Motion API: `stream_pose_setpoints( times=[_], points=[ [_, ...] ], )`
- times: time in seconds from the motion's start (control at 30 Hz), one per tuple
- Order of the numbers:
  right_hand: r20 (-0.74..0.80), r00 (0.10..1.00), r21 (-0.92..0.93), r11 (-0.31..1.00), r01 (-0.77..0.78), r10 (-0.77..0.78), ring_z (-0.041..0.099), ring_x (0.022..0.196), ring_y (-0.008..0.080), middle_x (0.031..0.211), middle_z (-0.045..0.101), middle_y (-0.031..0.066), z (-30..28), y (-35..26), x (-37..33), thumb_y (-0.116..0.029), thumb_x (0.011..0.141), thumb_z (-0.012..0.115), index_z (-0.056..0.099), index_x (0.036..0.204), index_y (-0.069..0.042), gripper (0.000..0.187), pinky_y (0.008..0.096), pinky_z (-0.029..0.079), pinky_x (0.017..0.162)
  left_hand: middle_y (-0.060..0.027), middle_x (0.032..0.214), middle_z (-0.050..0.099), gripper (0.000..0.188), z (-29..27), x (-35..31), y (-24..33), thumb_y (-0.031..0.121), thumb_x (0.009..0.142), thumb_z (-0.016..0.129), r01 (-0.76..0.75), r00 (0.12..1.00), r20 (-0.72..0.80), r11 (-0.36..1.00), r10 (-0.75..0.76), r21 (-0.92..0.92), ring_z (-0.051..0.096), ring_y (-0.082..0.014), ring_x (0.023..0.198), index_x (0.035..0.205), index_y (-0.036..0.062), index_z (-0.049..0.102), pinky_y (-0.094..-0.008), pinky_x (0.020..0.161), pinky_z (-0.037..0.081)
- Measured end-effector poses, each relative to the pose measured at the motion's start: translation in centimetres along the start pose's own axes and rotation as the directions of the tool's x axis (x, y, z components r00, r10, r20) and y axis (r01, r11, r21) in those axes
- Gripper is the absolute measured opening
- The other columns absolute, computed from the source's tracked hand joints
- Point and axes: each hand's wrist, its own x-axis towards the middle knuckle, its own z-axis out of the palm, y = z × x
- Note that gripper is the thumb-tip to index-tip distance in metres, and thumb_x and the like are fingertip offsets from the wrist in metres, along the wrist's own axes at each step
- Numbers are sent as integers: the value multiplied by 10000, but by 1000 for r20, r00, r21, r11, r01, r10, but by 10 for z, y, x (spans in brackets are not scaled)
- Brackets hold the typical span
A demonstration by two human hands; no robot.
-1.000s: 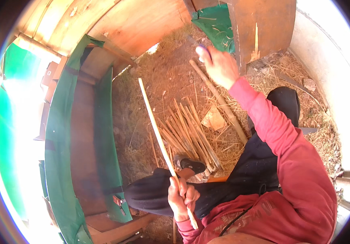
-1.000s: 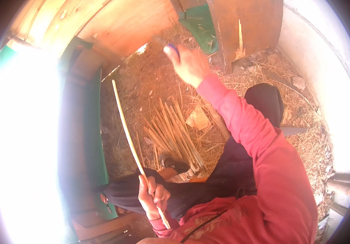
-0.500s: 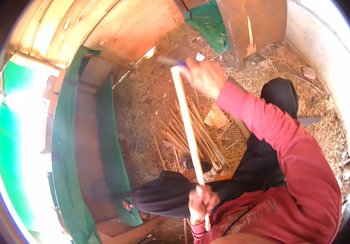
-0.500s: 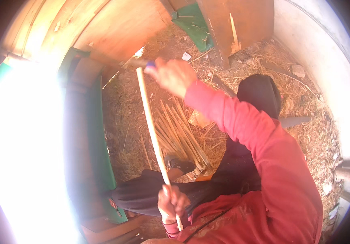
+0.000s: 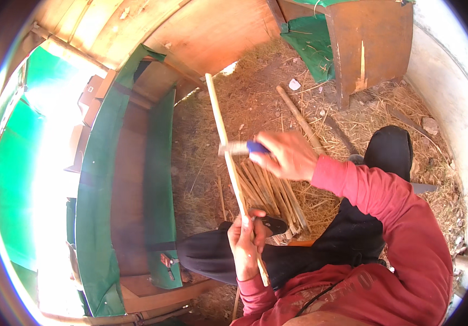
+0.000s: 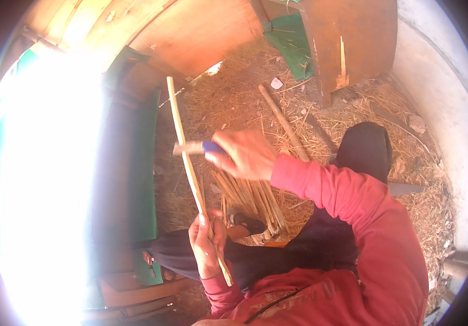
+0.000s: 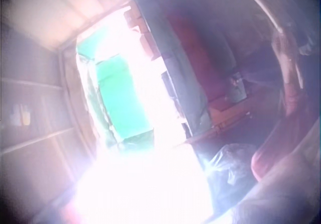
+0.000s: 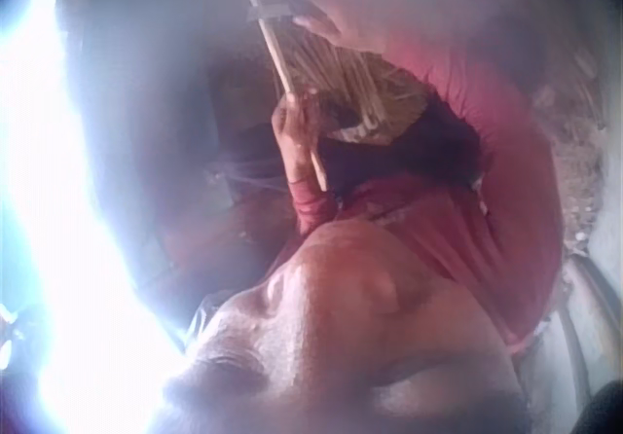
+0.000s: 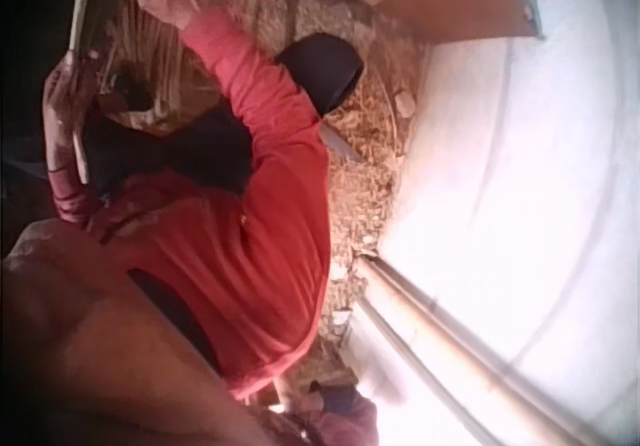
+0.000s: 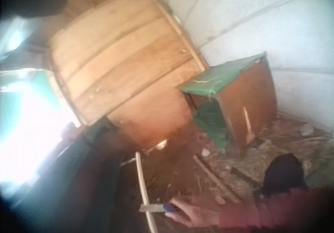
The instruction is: The person sits on the ground and uses a knife to shave thin strips off a long wooden stick. They hold the stick with one hand and scrape the blade along its length repeatedly, creating a pile of wood shavings on the floor.
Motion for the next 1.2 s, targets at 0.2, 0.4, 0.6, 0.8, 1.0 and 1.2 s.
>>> stream_pose_setpoints(
  times=[0.2, 0.4, 0.6, 0.8, 1.0, 1.2],
  points=[
    [-14, 996, 161, 983, 90, -89, 599, 564, 357, 688, 607, 117, 6, -5, -4, -438, 897, 592, 559, 963, -104, 342, 439, 439, 472, 35, 456, 279, 487, -1, 48, 12, 513, 999, 351, 45, 996, 88, 977, -27, -209, 225, -71, 343, 923, 57, 504, -230, 346, 159],
    [29, 987, 29, 988, 155, -156, 585, 550, 390, 608, 581, 153, -28, 17, 70, -394, 922, 581, 530, 968, -84, 318, 465, 418, 471, 1, 496, 326, 362, -15, 122, 62, 412, 1034, 319, -58, 983, 178, 989, 34, 134, 248, -74, 366, 923, 91, 444, -226, 333, 223],
    [201, 972, -144, 978, 153, -123, 565, 450, 334, 551, 559, 137, -33, 42, 63, -453, 924, 550, 524, 976, -73, 384, 442, 404, 410, -3, 454, 335, 356, -8, 148, 60, 396, 1033, 341, -29, 992, 126, 996, 19, 81, 246, -82, 291, 842, 107, 421, -222, 291, 200],
    [112, 981, -225, 958, 180, -158, 593, 490, 342, 568, 587, 142, -26, 28, 59, -396, 905, 593, 527, 1013, -34, 383, 423, 441, 433, -12, 454, 382, 288, 24, 140, 53, 322, 1040, 362, 23, 959, 284, 997, -3, -67, 248, -74, 301, 885, 99, 459, -218, 296, 200],
    [256, 946, -348, 894, 281, -198, 590, 525, 356, 646, 582, 126, -30, 26, 64, -363, 857, 655, 490, 909, -57, 352, 433, 443, 431, 6, 438, 342, 279, 25, 130, 59, 355, 1036, 358, 98, 958, 283, 976, -41, -192, 232, -80, 297, 896, 129, 444, -231, 315, 191],
    [274, 938, -535, 777, 332, -212, 570, 471, 359, 642, 587, 167, -19, 77, 78, -422, 856, 636, 500, 920, -50, 401, 437, 434, 412, 45, 439, 298, 252, 33, 125, 46, 357, 1022, 386, 280, 948, 252, 882, -193, -380, 224, -83, 308, 904, 145, 453, -230, 358, 187]
  ],
)
